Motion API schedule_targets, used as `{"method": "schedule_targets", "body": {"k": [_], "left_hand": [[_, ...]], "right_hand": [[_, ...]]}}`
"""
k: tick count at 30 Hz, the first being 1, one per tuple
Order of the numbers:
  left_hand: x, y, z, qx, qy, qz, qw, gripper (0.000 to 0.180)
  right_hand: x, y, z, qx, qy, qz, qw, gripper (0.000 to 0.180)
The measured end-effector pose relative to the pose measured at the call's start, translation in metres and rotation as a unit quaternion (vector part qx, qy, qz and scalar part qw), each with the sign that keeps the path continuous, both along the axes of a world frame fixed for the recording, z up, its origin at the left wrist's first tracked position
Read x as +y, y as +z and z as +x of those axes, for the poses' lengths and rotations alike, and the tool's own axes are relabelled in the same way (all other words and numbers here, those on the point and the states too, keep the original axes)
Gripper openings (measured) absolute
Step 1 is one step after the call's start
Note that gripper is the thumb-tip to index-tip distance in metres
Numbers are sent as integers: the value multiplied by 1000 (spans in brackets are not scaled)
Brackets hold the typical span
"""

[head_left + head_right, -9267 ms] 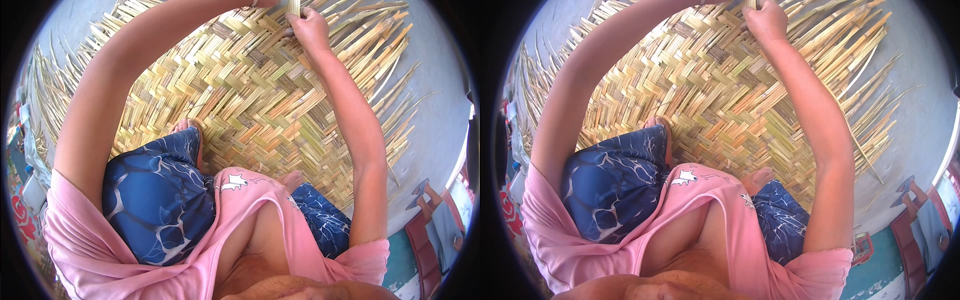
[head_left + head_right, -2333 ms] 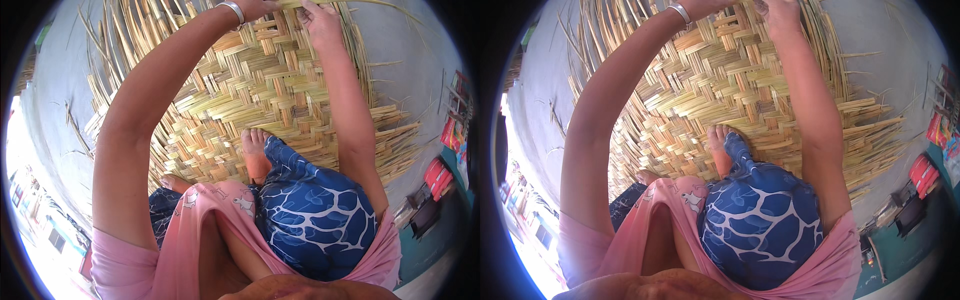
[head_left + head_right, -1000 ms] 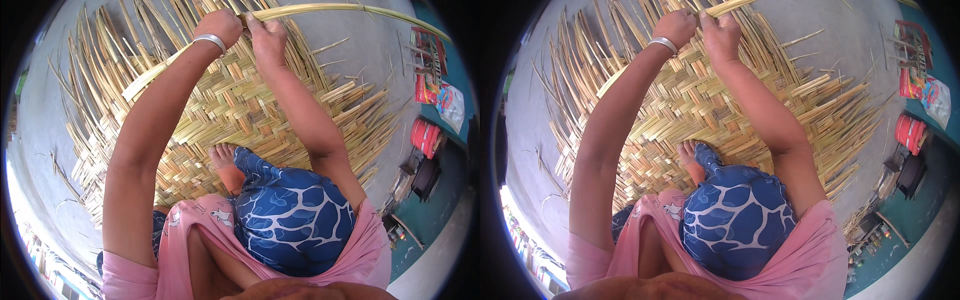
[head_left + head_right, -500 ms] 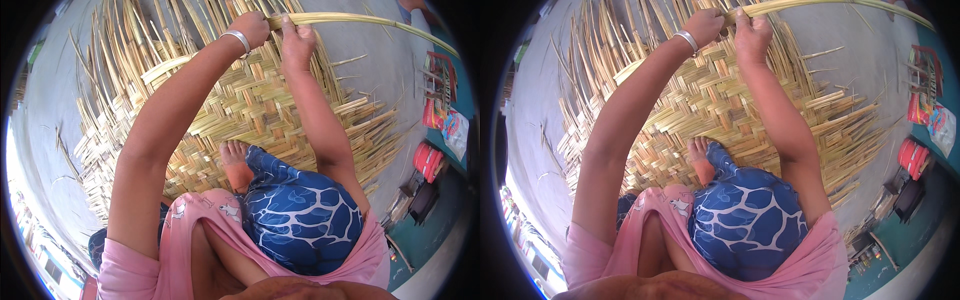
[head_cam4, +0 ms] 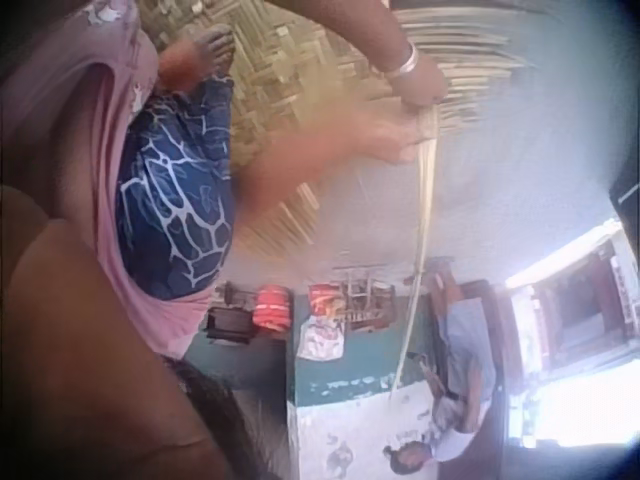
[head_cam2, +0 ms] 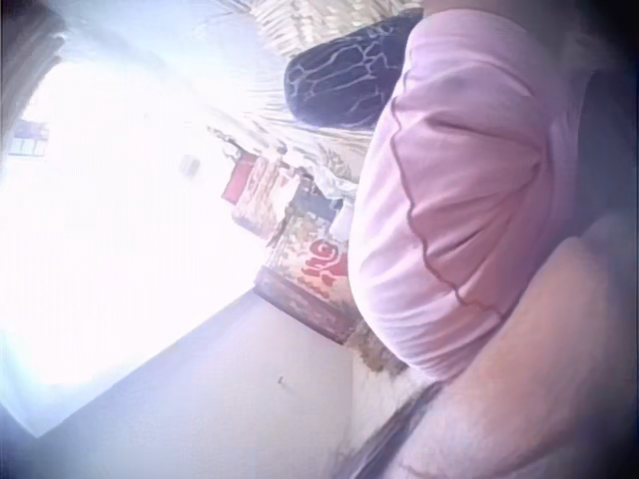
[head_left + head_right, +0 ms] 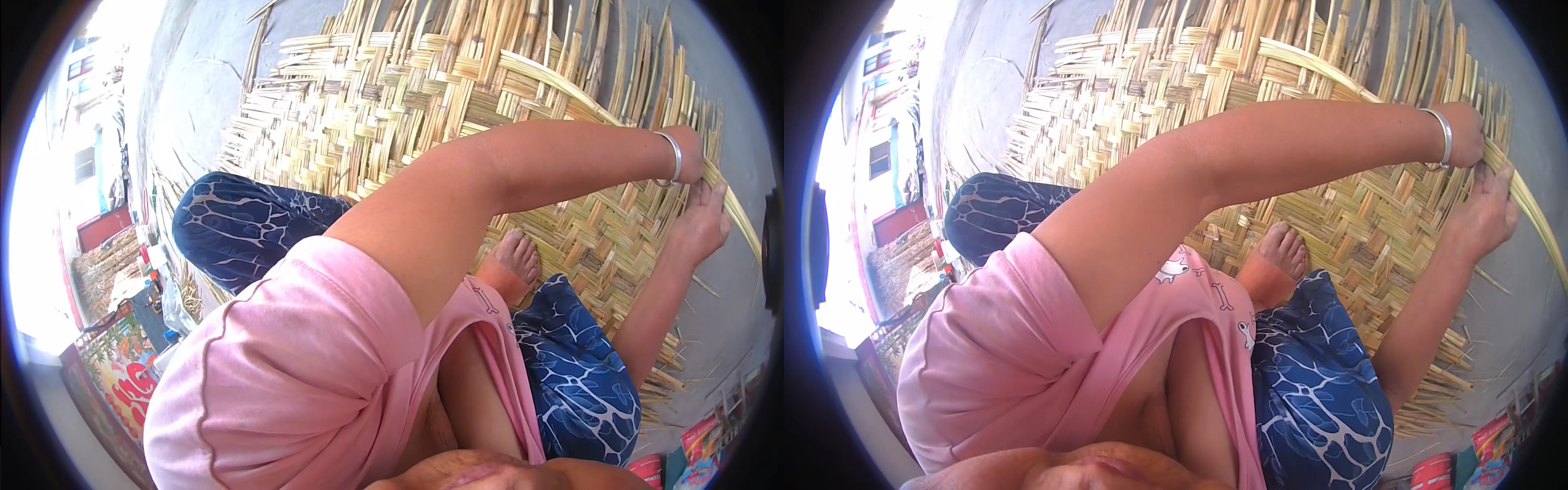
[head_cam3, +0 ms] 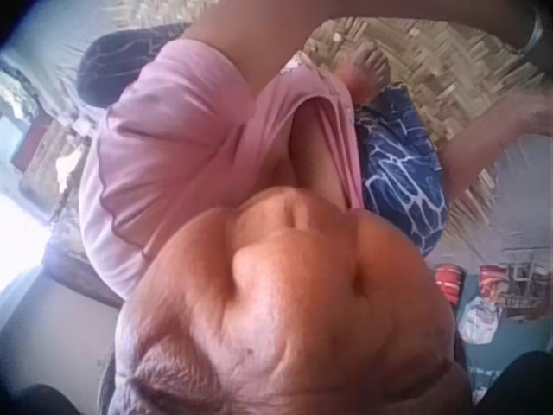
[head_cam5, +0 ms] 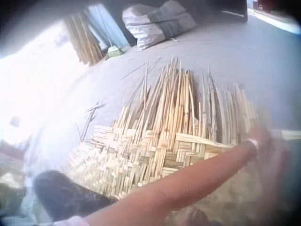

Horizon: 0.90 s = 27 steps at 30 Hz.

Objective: The person sits on the floor and weaves a mat using dried palm leaves. They interlace the leaves by hand, creating a patterned mat.

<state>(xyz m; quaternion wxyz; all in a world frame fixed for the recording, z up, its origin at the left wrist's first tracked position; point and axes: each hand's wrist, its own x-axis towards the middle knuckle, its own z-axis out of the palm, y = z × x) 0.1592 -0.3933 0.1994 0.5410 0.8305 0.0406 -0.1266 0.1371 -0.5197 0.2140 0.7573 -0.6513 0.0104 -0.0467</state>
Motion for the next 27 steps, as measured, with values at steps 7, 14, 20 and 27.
{"method": "schedule_targets", "body": {"k": [7, 14, 20, 27], "left_hand": [[-5, 25, -22, -9, -13, 44, 999, 30], [1, 42, -29, -4, 49, -4, 999, 34], [11, 16, -8, 18, 121, -209, 970, 23], [9, 11, -8, -84, -32, -73, 993, 29]], "right_hand": [[-3, 2, 1, 30, -68, -59, 995, 33], [-2, 5, 0, 44, -18, -5, 999, 33], [20, 21, -2, 54, -30, 138, 988, 28], [5, 20, 7, 33, -38, 117, 992, 19]]}}
